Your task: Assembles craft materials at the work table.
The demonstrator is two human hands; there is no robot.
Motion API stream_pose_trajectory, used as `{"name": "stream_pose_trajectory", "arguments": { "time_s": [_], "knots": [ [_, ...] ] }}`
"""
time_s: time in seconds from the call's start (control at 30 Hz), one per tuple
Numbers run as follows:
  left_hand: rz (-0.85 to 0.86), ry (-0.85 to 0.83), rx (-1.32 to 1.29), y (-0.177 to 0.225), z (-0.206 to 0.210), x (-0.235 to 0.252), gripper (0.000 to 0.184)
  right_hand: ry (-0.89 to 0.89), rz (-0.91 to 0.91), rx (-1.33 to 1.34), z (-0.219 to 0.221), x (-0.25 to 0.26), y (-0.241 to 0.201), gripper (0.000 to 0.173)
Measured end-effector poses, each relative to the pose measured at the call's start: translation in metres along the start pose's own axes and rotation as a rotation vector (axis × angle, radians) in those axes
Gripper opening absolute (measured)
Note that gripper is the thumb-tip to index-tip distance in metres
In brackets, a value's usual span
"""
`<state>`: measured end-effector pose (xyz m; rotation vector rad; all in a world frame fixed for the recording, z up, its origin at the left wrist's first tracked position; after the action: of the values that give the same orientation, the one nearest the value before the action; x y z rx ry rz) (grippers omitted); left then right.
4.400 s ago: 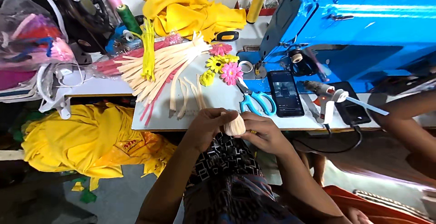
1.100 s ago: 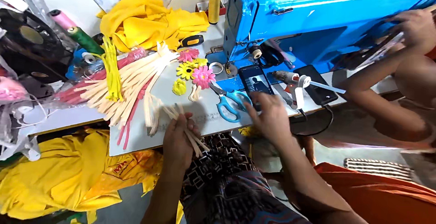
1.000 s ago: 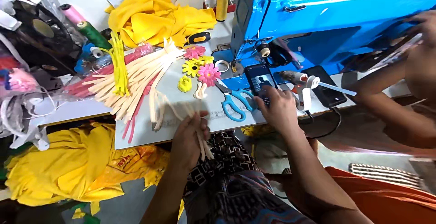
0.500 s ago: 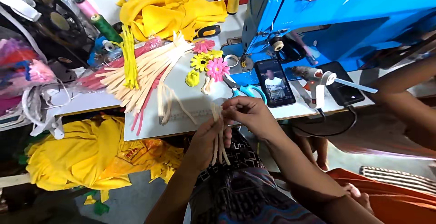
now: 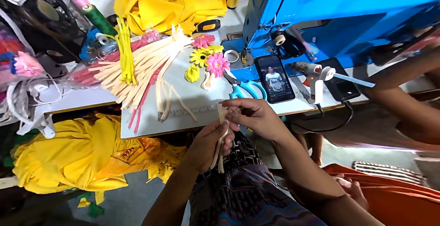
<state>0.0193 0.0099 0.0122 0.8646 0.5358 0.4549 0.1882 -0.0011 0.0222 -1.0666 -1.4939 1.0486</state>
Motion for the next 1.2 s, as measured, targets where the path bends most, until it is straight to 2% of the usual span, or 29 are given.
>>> {"name": "stream_pose_trajectory", "arguments": {
  "time_s": [0.4,0.63,0.8,1.07,1.13,1.2],
  "knots": [
    [-0.041,-0.067,-0.072,-0.005,0.004,0.002,0.034,0.034,-0.034,-0.020,-0.004,-0.010,0.001,0.016],
    [-0.041,-0.002,0.034,-0.008,0.007,0.004,0.031,0.064,-0.078,-0.070,-0.003,-0.010,0.004,0.016],
    [-0.055,-0.008,0.054,-0.010,0.012,0.006,0.030,0.071,-0.124,-0.069,-0.003,-0.009,0.003,0.008],
    [-0.037,0.007,0.063,-0.016,0.015,0.007,0.027,0.125,-0.132,-0.012,-0.002,-0.010,-0.002,0.020],
    [-0.016,0.019,0.014,-0.017,0.013,0.008,0.030,0.172,-0.156,-0.008,-0.003,-0.010,-0.002,0.018],
    [-0.008,0.047,-0.057,-0.018,0.012,0.009,0.041,0.207,-0.152,-0.009,-0.003,-0.011,-0.002,0.013]
  ]
}}
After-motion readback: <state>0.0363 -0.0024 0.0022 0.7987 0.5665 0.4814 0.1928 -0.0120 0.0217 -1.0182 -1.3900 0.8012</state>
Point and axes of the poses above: each hand's wrist, its own x-axis towards the middle knuckle, its own z-axis out of the palm, y = z × x, the point moved 3 cm from there along x, towards the middle knuckle, and after that the axes turned 2 degrees about -y, right-handed, at the moved point
